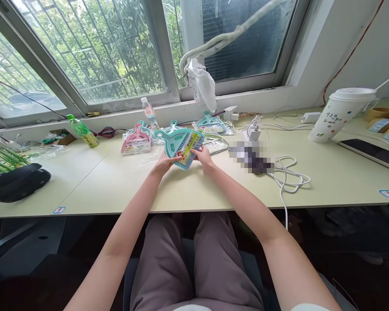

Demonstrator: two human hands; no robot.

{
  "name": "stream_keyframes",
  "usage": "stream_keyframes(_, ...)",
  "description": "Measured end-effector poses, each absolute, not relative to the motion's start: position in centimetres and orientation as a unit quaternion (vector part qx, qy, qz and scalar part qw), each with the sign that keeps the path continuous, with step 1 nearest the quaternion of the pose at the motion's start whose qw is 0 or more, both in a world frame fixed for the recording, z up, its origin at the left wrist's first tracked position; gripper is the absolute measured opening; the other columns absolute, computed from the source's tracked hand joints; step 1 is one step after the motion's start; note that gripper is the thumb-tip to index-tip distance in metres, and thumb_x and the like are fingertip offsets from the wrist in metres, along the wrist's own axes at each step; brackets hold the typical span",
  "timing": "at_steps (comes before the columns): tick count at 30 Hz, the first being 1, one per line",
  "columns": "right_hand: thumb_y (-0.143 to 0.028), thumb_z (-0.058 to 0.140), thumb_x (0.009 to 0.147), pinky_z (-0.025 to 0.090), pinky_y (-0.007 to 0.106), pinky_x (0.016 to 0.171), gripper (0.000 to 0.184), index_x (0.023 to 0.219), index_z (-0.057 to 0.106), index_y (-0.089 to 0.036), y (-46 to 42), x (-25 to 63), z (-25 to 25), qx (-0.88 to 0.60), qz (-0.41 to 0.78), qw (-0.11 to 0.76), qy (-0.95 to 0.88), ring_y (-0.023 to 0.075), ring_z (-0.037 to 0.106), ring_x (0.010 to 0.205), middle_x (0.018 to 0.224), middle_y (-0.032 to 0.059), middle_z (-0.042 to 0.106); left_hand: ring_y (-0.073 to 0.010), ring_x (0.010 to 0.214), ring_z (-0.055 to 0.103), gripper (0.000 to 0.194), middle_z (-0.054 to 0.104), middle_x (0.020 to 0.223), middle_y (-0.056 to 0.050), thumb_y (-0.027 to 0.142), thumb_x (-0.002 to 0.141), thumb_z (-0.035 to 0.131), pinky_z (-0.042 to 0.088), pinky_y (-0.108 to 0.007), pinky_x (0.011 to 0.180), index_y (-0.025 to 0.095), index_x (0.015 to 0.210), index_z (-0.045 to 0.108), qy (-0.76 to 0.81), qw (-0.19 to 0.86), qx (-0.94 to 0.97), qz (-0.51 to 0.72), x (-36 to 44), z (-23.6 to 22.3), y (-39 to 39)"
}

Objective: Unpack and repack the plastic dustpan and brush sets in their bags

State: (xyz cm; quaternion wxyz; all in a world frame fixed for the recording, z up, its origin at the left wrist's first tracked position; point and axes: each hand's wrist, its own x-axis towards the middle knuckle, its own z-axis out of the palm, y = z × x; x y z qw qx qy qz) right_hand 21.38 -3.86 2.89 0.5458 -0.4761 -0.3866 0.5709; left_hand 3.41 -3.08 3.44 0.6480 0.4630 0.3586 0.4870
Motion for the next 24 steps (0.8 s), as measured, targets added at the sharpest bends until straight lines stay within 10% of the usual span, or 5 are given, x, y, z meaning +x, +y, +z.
stream_keyframes(4, -0.016, 0.065, 0.078, 0.06, 0.038, 0.082, 0.022, 0.097, 0.055, -0.02, -3.87, 21.62, 3.04, -0.459, 0.581, 0.547, -0.39, 0.0154, 0.068, 0.078, 0.099, 0.0038, 0.069, -0.0273, 0.111, 0.061, 0.061, 0.065, 0.118, -0.01, 0.03, 0.062, 0.084, 0.047, -0.046, 0.102, 0.017, 0.115, 0.056, 0.353, 0.669, 0.437, 0.487, 3.38, 3.43, -2.96)
stream_keyframes(24, -0.015, 0.065, 0.078, 0.061, 0.041, 0.079, 0.024, 0.098, 0.053, -0.021, -3.52, 21.37, 2.44, -0.46, 0.592, 0.538, -0.384, 0.017, 0.07, 0.076, 0.092, 0.0027, 0.07, -0.0312, 0.114, 0.06, 0.069, 0.064, 0.122, -0.013, 0.027, 0.056, 0.086, 0.05, -0.045, 0.098, 0.016, 0.117, 0.057, 0.359, 0.624, 0.514, 0.467, 2.98, 3.27, -2.67)
